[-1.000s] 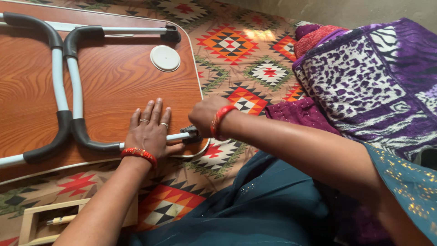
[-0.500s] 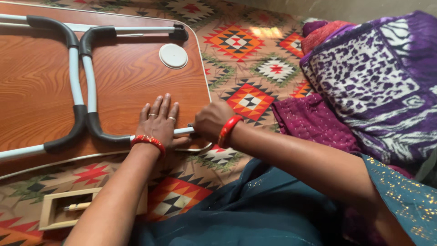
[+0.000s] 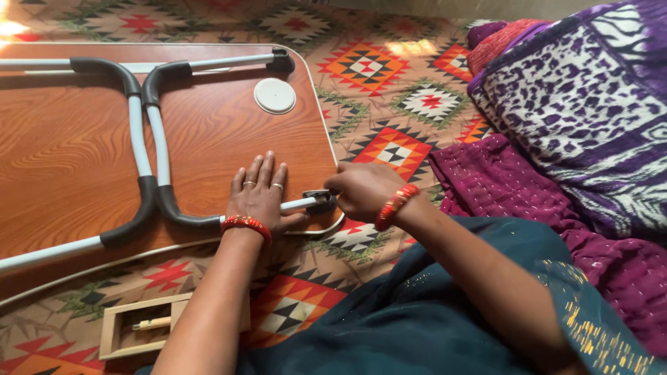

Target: The person assembles a foldable lap desk by attaching metal legs to a wooden tabletop using a screwdriver. They tighten screws at multiple connection points, flip the desk to access the underside, and continue securing the legs.

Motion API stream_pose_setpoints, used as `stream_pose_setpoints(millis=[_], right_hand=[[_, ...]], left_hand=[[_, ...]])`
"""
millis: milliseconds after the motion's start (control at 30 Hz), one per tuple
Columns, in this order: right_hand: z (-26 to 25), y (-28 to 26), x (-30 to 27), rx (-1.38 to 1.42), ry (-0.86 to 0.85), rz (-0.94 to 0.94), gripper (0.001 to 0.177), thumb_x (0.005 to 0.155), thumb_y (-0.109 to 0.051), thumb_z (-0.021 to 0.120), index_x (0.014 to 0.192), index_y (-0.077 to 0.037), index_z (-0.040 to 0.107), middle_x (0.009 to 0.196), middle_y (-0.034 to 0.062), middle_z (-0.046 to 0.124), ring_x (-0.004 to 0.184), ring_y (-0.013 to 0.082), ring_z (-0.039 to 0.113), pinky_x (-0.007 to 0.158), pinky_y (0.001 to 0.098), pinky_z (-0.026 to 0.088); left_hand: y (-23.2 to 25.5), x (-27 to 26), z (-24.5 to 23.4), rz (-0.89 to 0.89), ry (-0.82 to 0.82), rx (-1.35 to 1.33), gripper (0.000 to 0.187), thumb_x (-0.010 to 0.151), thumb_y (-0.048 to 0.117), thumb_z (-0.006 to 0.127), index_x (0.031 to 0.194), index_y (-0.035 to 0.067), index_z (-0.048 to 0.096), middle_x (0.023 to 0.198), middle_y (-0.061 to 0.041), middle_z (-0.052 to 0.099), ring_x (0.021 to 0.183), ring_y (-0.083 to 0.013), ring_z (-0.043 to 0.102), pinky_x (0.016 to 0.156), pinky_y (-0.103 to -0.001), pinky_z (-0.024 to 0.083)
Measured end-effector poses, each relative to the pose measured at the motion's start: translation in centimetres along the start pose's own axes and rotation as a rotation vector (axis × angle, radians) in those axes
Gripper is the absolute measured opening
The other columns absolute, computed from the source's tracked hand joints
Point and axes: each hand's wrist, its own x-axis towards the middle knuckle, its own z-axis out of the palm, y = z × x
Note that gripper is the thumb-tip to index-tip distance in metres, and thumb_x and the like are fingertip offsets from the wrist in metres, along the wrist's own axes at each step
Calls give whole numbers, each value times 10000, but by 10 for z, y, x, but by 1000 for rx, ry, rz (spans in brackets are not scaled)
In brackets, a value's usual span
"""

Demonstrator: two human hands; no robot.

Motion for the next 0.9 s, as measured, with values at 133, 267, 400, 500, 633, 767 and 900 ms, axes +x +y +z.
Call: stream_pose_setpoints(millis=[133, 267, 400, 500, 633, 767, 900], right_hand=[[9, 21, -10, 142, 191, -35, 307, 821, -200, 641, 1095, -122, 756, 992, 130, 719, 884, 345, 704, 763, 460, 556], [0, 46, -7, 357, 249, -67, 330, 775, -189, 672, 1072, -76, 763, 868, 155, 759, 781, 295, 755, 720, 386, 597], [-2, 64, -10, 502, 262, -12, 254, 793, -224, 696, 974, -69, 785, 800, 145, 777, 739, 232, 787, 702, 341, 603], [1, 69, -13, 494, 278, 11, 246, 796, -234, 688, 945, -65, 787, 808, 134, 782, 736, 226, 781, 705, 334, 602], [11, 75, -11, 482, 327, -62, 244, 802, -239, 700, 917, -53, 808, 831, 143, 779, 749, 237, 768, 705, 339, 589], [16, 83, -5, 596, 226, -7, 260, 797, -232, 683, 940, -52, 802, 819, 126, 786, 736, 200, 782, 712, 321, 598], [13, 89, 3, 609, 189, -55, 254, 791, -224, 698, 940, -40, 790, 848, 113, 796, 762, 174, 791, 729, 298, 616]], left_hand=[[3, -5, -6, 27, 79, -18, 1151, 680, 779, 704, 1564, 159, 306, 1667, -134, 173, 1541, -271, 140, 1203, -484, 123], [16, 1, -27, -16, -14, 56, 1094, 682, 778, 738, 1508, 133, 424, 1658, -225, 227, 1525, -366, 257, 1208, -501, 238], [48, 16, -42, -124, -214, 78, 1053, 685, 785, 771, 1471, 138, 504, 1652, -329, 221, 1516, -471, 296, 1170, -536, 339], [60, 9, -45, -137, -171, 102, 1216, 611, 800, 801, 1538, 139, 374, 1633, -348, 137, 1498, -512, 219, 1087, -622, 305], [69, 14, -39, -205, -242, 143, 1233, 632, 829, 773, 1539, 115, 340, 1611, -345, 150, 1486, -523, 191, 1075, -677, 292], [70, 22, -31, -220, -194, 201, 1226, 625, 895, 685, 1546, 159, 349, 1621, -302, 199, 1485, -501, 191, 1062, -738, 232], [67, 14, -20, -251, -65, 137, 1304, 540, 977, 612, 1535, 183, 332, 1605, -248, 197, 1487, -432, 149, 1023, -798, 137]])
